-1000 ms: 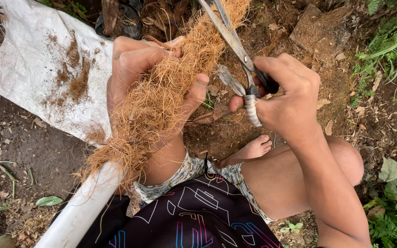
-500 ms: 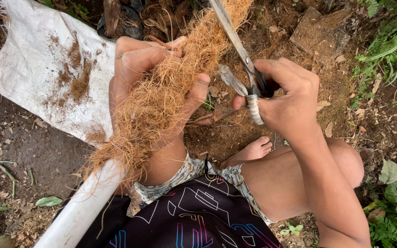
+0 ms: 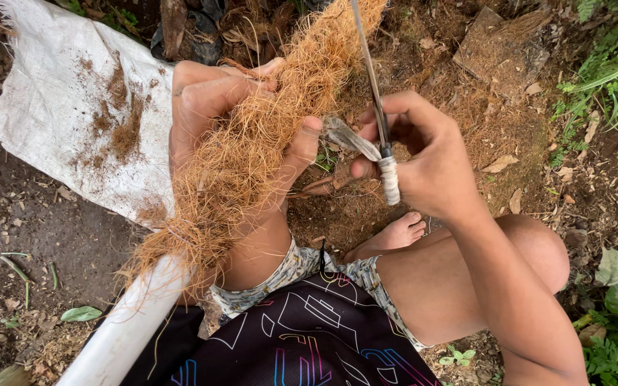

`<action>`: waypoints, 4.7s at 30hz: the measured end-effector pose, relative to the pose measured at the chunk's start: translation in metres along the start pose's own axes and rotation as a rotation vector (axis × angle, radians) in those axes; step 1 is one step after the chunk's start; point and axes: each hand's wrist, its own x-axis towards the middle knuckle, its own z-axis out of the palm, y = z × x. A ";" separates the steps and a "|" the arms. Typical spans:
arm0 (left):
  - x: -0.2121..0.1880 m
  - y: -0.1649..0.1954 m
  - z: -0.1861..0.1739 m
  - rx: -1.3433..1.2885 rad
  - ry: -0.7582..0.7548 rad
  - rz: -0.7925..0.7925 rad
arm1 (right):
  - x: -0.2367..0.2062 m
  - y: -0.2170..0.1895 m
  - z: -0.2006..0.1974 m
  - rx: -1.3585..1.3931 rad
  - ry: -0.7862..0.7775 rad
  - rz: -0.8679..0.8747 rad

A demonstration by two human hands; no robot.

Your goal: The person sits on the ground and uses shears to trim a long bundle of coconut fiber. They hold the fiber with one hand and repeatedly snip the strands with the shears in the other hand, letting the trimmed pieces fall to the ground.

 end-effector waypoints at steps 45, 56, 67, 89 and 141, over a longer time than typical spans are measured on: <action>0.003 -0.015 -0.011 0.006 -0.003 0.116 | -0.006 0.025 -0.007 -0.242 0.070 -0.120; 0.008 -0.003 -0.012 0.118 -0.134 0.123 | 0.003 0.006 -0.008 -0.563 0.152 -0.326; 0.011 0.009 -0.014 0.112 -0.160 0.078 | 0.004 -0.007 -0.005 -0.581 0.182 -0.218; 0.006 -0.006 -0.012 0.209 -0.156 0.323 | 0.011 -0.008 -0.005 -0.495 0.061 -0.341; 0.009 -0.016 -0.006 0.100 -0.096 0.367 | 0.010 -0.009 -0.011 -0.489 0.029 -0.357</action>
